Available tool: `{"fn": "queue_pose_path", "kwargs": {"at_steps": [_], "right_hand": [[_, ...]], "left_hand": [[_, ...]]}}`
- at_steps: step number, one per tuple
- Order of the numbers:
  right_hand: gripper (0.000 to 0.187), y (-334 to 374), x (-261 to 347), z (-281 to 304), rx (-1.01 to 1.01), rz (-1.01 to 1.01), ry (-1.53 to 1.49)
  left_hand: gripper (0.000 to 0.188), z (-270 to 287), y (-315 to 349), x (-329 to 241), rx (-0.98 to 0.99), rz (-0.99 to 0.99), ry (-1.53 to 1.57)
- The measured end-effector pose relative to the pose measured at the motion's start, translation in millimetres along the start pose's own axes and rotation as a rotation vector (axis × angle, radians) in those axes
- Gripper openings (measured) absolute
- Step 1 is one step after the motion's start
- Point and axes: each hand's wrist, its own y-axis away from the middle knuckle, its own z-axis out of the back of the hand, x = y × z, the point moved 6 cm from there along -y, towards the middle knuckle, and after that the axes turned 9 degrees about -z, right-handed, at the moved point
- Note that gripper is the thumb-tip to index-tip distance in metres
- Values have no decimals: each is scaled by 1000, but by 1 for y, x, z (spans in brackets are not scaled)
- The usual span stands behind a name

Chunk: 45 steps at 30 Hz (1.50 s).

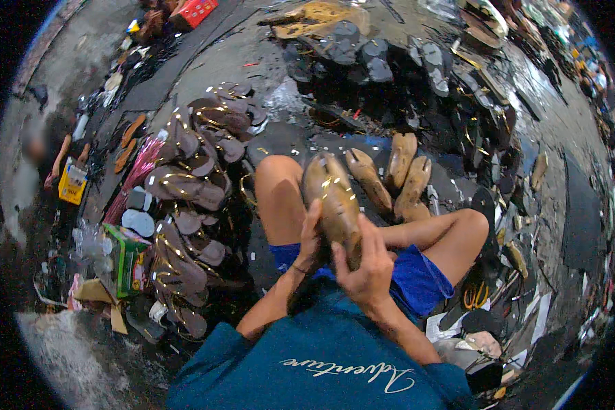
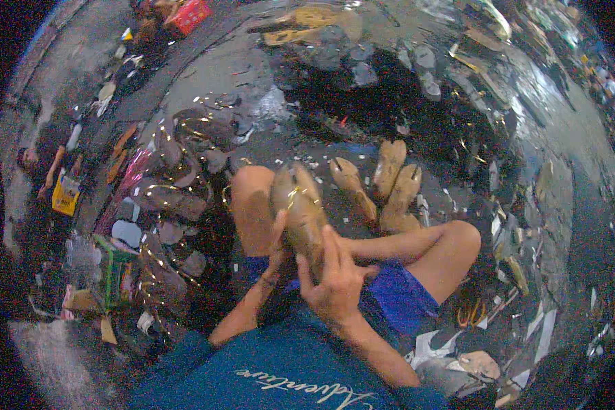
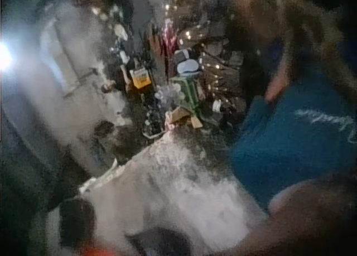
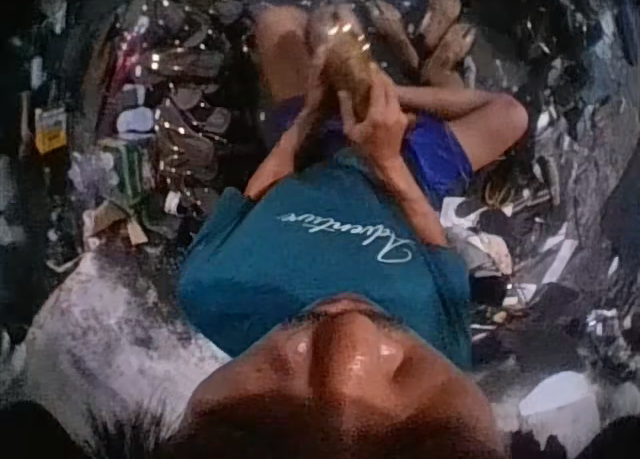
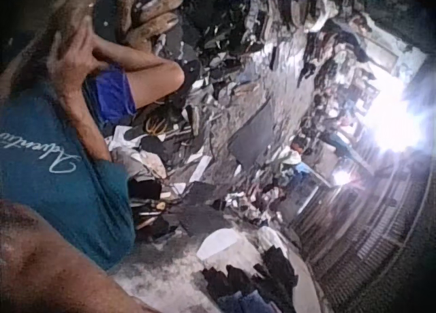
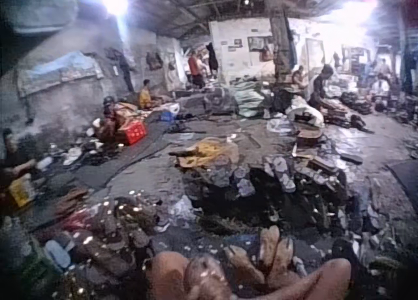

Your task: The person sits on the floor and repeatedly picks up sandal soles and straps, then presses the straps onto the soles to assemble them. The person handles the sandals one at a time, turning them over and pressing the straps into place.

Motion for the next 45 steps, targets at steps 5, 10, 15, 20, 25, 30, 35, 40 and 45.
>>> {"fn": "queue_pose_path", "kwargs": {"at_steps": [5,10,15,20,25,30,35,40,45], "right_hand": [[71,-11,-9,1,9,-37,58],[92,-17,-18,14,308,-12,-199],[100,10,-39,-3,548,-266,-106],[95,26,-33,18,516,-102,-572],[52,87,-54,-1,597,-839,-1169],[48,93,-48,11,596,-722,-1107],[42,111,-56,20,632,-714,-1145],[41,93,-39,9,992,-1063,-1164],[31,52,-63,9,511,-640,-986]], "left_hand": [[99,-25,-5,-20,96,-389,-1016],[100,-14,-13,-22,56,-438,-777],[59,-36,0,-24,108,-198,-521],[109,-45,31,-39,260,54,-396],[134,-92,103,-49,373,68,-438],[139,-81,115,-37,456,-4,-355],[140,-96,115,-45,580,-77,-139],[143,-100,111,-50,598,-175,-120],[136,-113,77,-66,335,-279,-626]]}}
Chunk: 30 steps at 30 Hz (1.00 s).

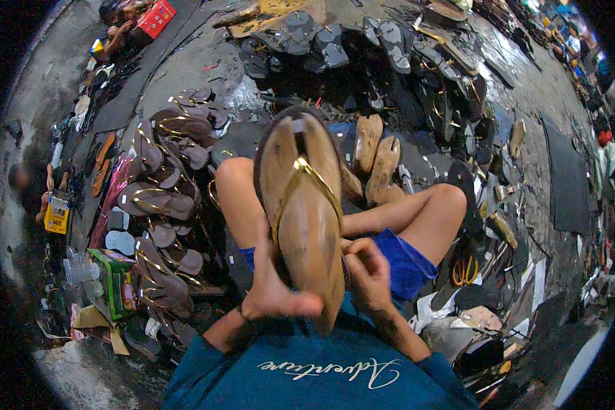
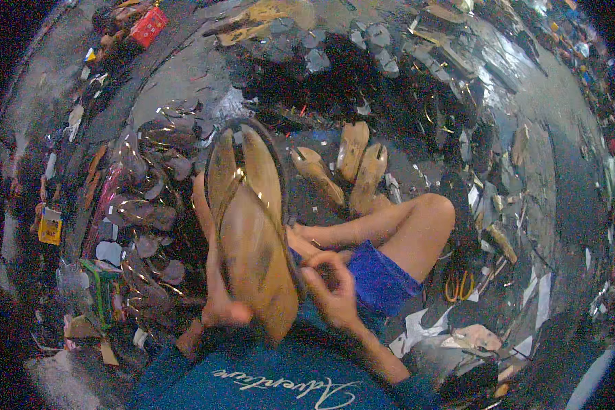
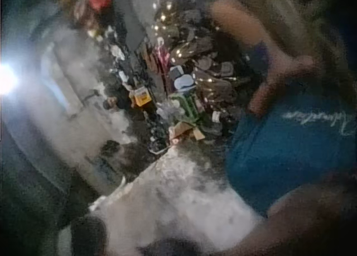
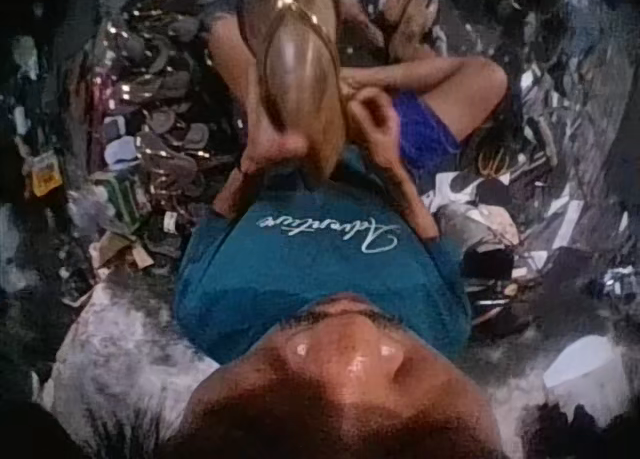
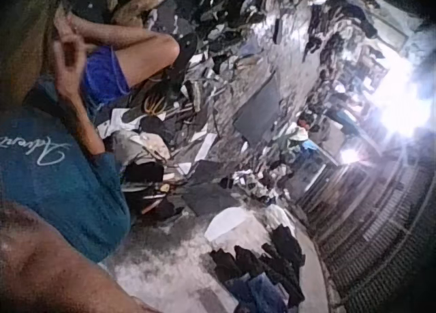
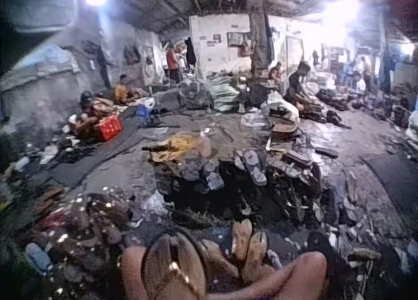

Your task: The person sits on the floor and repeatedly picks up sandal soles and straps, then presses the straps onto the soles to assemble them. The person handles the sandals one at a time, turning them over and pressing the straps into place.

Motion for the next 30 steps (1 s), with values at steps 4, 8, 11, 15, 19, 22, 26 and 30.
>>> {"fn": "queue_pose_path", "kwargs": {"at_steps": [4,8,11,15,19,22,26,30], "right_hand": [[80,11,58,-19,72,374,477],[104,4,38,-16,122,303,680],[115,6,38,-10,291,201,169],[112,13,27,-2,172,-34,-435],[105,27,28,2,110,41,-852],[99,51,8,18,87,-79,-901],[90,75,10,14,-81,-142,-920],[88,84,1,16,-82,-177,-963]], "left_hand": [[127,3,-25,9,-217,52,-217],[134,-1,-23,5,-15,-57,-630],[129,-18,-21,-12,144,-54,-753],[63,-26,-21,-14,331,-275,-1090],[32,3,-20,9,278,145,-672],[30,-20,5,29,521,338,-523],[29,-33,50,51,457,375,-188],[30,-38,58,37,397,482,-91]]}}
